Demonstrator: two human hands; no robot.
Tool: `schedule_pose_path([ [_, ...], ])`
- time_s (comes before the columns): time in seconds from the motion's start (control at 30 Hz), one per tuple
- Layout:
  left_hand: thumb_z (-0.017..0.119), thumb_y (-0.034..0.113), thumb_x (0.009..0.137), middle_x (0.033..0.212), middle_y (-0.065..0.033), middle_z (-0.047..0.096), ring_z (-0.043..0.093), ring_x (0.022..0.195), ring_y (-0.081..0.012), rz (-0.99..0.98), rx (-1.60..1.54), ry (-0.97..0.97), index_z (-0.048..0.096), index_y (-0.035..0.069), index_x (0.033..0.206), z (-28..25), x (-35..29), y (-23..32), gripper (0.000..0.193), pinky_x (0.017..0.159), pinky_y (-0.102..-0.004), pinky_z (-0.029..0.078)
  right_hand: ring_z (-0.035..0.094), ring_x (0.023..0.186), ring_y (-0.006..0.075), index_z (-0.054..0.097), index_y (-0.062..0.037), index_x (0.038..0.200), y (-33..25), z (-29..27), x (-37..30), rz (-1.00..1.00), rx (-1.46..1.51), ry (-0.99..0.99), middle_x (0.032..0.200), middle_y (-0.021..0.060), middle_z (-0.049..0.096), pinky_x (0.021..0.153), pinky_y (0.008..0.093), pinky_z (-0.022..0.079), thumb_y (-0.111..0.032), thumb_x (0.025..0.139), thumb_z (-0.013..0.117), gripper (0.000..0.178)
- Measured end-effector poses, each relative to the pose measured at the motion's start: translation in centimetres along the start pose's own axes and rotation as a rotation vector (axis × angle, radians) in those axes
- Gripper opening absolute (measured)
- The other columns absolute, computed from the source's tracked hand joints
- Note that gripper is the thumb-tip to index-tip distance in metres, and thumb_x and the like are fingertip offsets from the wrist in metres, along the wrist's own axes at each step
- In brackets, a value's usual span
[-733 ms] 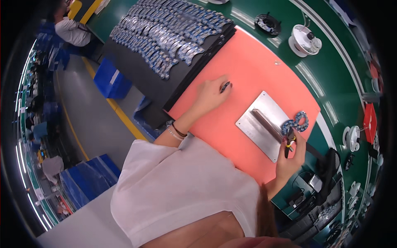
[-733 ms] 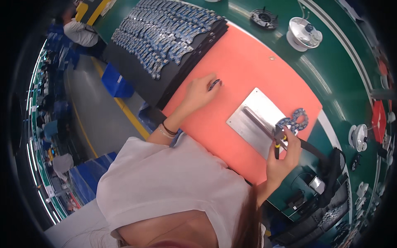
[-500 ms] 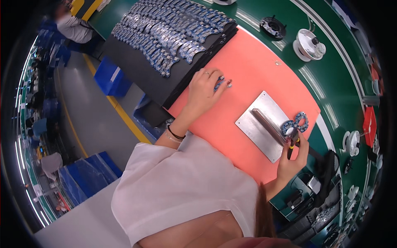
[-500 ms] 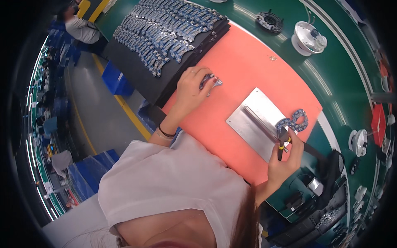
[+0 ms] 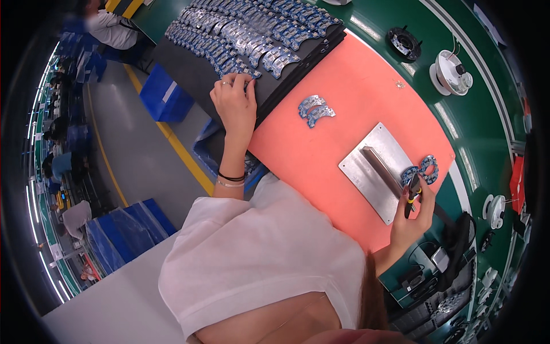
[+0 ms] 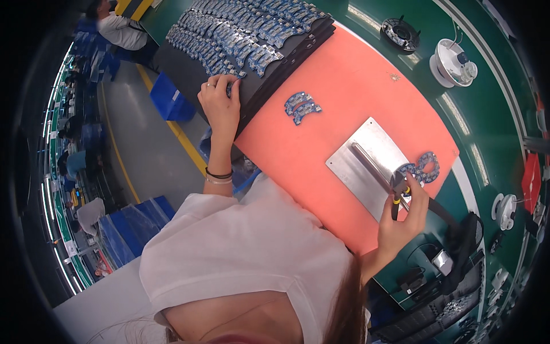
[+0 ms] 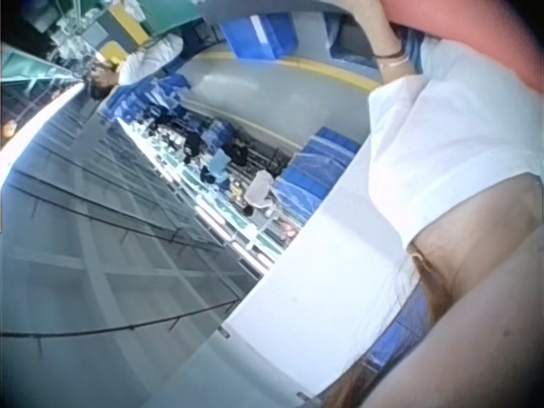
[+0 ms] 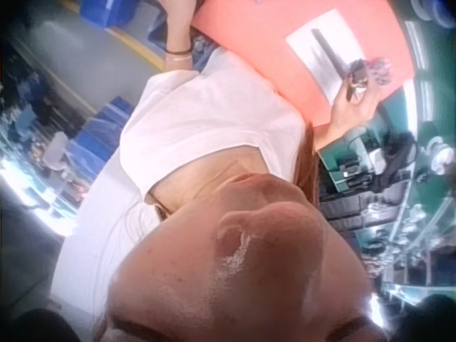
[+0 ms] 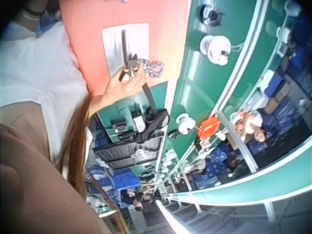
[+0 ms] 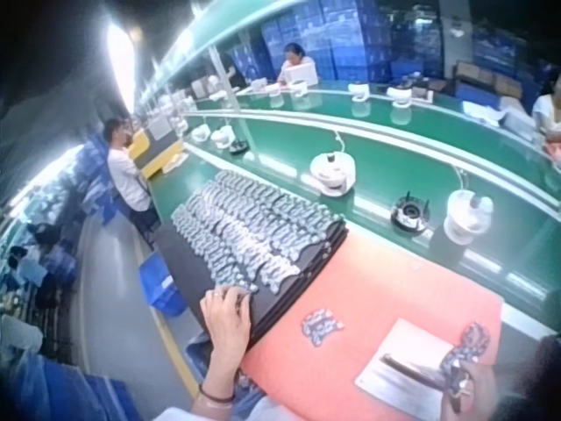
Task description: The recorder is assembling small circuit board components and metal housings on an assembly line using pliers.
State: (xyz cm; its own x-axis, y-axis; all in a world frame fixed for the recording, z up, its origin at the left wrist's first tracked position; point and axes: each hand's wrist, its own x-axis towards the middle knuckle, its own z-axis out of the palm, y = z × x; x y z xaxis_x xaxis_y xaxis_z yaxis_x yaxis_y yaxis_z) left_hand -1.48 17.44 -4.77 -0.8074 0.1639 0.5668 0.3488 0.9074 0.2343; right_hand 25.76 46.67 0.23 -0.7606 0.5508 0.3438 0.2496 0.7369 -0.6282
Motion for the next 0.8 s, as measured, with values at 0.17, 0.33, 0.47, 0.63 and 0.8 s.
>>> schedule_pose_path([
  [0.17,0.072,0.010,0.088,0.094,-0.0057,0.067,0.060,0.095,-0.0260,0.051,-0.072,0.029,0.072,0.010,0.093,0.3,0.3,-0.1,0.005,0.089,-0.0396,0.043,0.063,0.090,0.0288,0.068,-0.0030,0.120,0.0,0.3,-0.7,-0.004,-0.021,0.007,0.103,0.0135,0.066,0.080,0.0357,0.051,0.010,0.074,0.069,0.048],
  [0.33,0.073,0.010,0.087,0.090,-0.0041,0.068,0.061,0.094,-0.0251,0.092,-0.127,0.052,0.072,0.010,0.092,0.8,0.7,-0.7,0.005,0.088,-0.0390,0.043,0.063,0.090,0.0278,0.067,-0.0031,0.120,0.2,0.2,-0.8,0.007,0.010,0.027,0.102,0.0134,0.065,0.080,0.0353,0.051,0.011,0.074,0.069,0.048],
  [0.47,0.073,0.008,0.086,0.088,-0.0049,0.070,0.063,0.087,-0.0235,-0.058,-0.323,-0.024,0.072,0.009,0.092,0.7,1.0,-0.5,0.006,0.086,-0.0379,0.045,0.064,0.092,0.0281,0.067,-0.0028,0.121,0.2,-0.2,-0.8,0.039,0.015,0.027,0.103,0.0135,0.065,0.081,0.0352,0.051,0.011,0.075,0.068,0.048],
  [0.63,0.073,0.005,0.085,0.090,-0.0074,0.071,0.066,0.084,-0.0238,-0.180,-0.516,0.020,0.073,0.006,0.094,0.4,1.2,-0.5,0.008,0.081,-0.0362,0.049,0.064,0.092,0.0283,0.067,-0.0027,0.121,0.2,0.2,-0.9,0.019,0.013,0.024,0.104,0.0138,0.065,0.081,0.0354,0.052,0.011,0.075,0.068,0.048],
  [0.8,0.077,0.013,0.084,0.101,-0.0079,0.069,0.062,0.098,-0.0277,-0.108,-0.234,0.013,0.075,0.009,0.094,-2.0,0.3,-1.7,0.011,0.087,-0.0367,0.048,0.065,0.092,0.0285,0.067,-0.0025,0.121,0.3,0.5,-1.1,0.026,0.028,0.022,0.106,0.0139,0.066,0.081,0.0352,0.052,0.011,0.075,0.068,0.048],
])
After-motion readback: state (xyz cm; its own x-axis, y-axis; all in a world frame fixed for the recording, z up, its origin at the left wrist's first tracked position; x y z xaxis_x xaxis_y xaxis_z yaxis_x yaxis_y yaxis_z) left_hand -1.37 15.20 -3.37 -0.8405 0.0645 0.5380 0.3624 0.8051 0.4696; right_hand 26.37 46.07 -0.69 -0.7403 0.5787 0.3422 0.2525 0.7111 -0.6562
